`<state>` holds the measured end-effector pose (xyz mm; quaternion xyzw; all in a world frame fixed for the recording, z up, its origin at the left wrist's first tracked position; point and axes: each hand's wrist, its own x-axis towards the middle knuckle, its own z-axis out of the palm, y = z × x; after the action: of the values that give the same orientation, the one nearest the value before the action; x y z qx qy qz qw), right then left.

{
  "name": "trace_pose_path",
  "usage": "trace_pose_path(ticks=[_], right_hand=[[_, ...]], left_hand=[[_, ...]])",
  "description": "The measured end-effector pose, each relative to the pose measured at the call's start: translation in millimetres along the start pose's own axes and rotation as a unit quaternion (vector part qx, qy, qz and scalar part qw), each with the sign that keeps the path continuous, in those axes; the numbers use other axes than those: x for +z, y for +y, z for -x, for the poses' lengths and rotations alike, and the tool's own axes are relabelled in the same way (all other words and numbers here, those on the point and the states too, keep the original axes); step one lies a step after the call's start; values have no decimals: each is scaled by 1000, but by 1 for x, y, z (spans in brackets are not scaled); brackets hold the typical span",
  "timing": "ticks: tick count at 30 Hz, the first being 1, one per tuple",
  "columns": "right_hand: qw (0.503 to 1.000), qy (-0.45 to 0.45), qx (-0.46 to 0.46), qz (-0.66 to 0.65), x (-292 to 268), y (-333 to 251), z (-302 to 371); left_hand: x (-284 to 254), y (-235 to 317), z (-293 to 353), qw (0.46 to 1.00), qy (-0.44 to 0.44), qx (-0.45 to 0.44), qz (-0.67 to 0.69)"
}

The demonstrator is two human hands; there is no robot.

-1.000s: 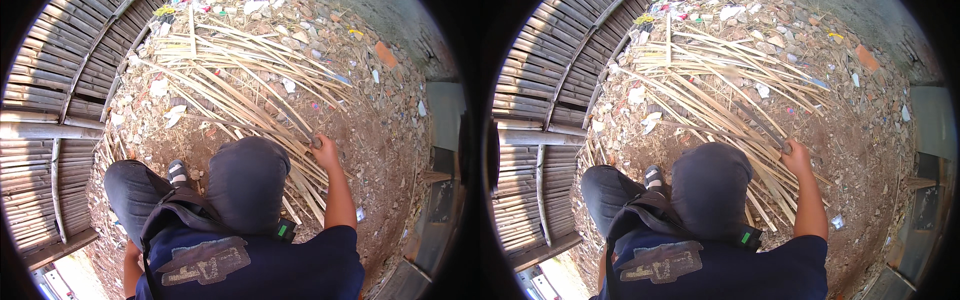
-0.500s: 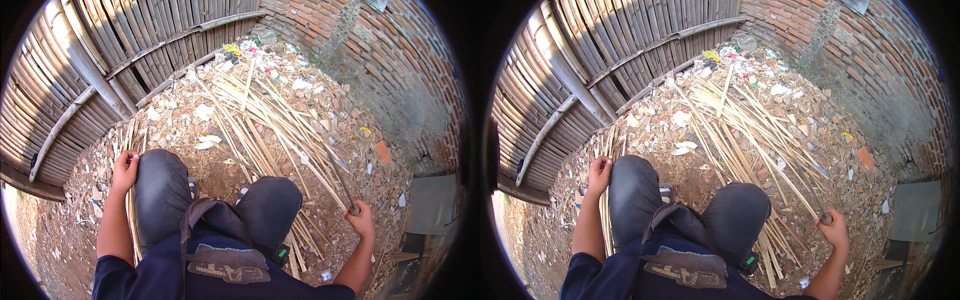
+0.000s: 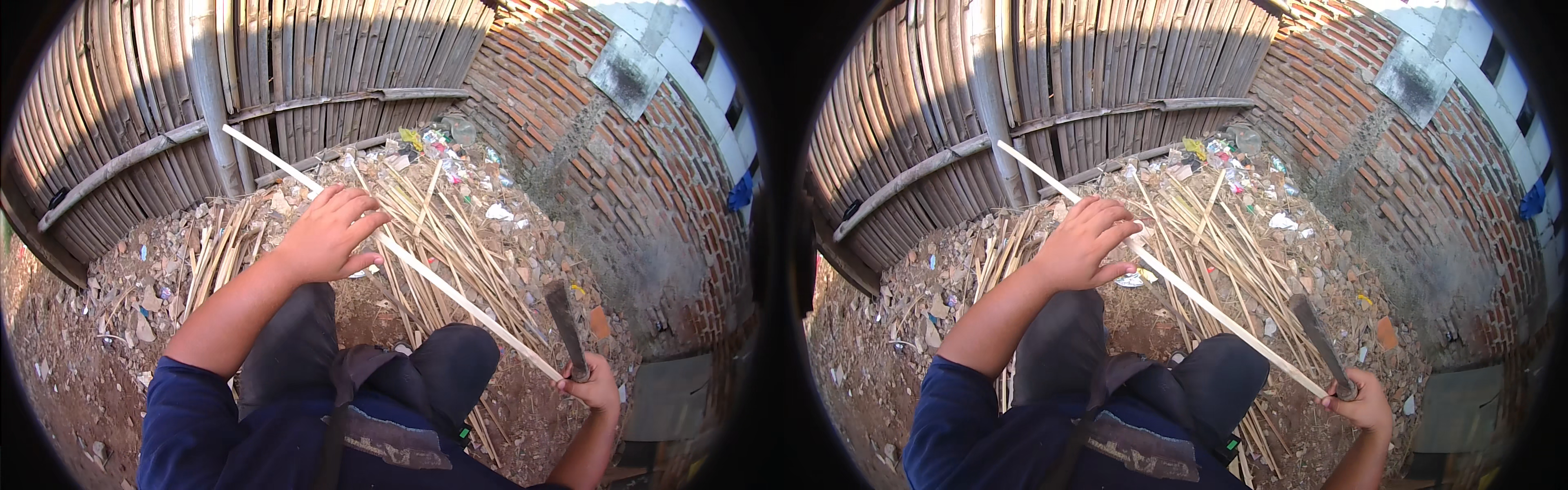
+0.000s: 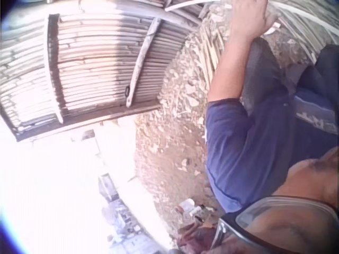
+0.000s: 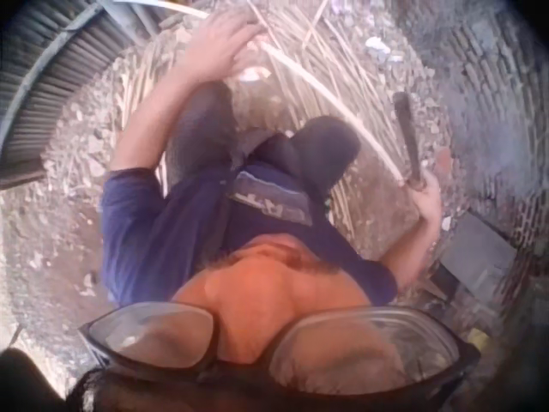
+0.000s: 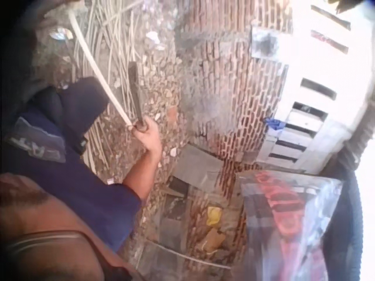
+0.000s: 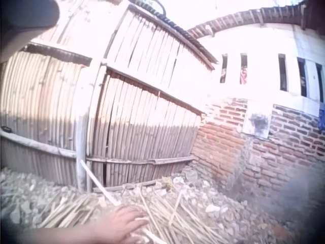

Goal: The person shaves a thin bamboo strip using a blade, smoothing the surface and edges through repeated scraping motions while holding the strip in one hand.

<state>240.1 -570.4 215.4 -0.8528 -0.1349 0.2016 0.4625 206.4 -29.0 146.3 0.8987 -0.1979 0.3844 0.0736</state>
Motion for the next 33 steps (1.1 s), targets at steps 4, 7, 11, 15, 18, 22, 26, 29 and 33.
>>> trace_pose_path(ticks=[4, 7, 11, 15, 18, 22, 26, 29, 33], right_hand=[[993, -41, -57, 97, 11, -28, -23], [980, -32, -83, 180, 22, -50, -55], [837, 158, -303, 427, 40, -87, -89], [852, 211, -265, 399, 80, -92, -135], [913, 108, -225, 324, 128, -89, -170], [883, -19, -304, 358, 204, -77, -223], [866, -139, -284, 387, 263, -58, -260], [862, -132, -294, 391, 285, -29, -285], [912, -105, -234, 320, 280, -6, -303]], left_hand=[[-41, -32, 49, 984, -164, -63, 21], [-72, -35, 92, 978, -177, -106, -28], [-95, -13, 135, 939, -212, -271, -17], [-95, 19, 172, 854, -230, -467, 17], [-76, 44, 193, 815, -193, -541, 75], [-53, 65, 204, 797, -215, -563, 35], [-34, 69, 214, 805, -239, -543, 6], [-29, 70, 222, 812, -251, -525, -30], [-24, 67, 223, 821, -254, -509, -46]])
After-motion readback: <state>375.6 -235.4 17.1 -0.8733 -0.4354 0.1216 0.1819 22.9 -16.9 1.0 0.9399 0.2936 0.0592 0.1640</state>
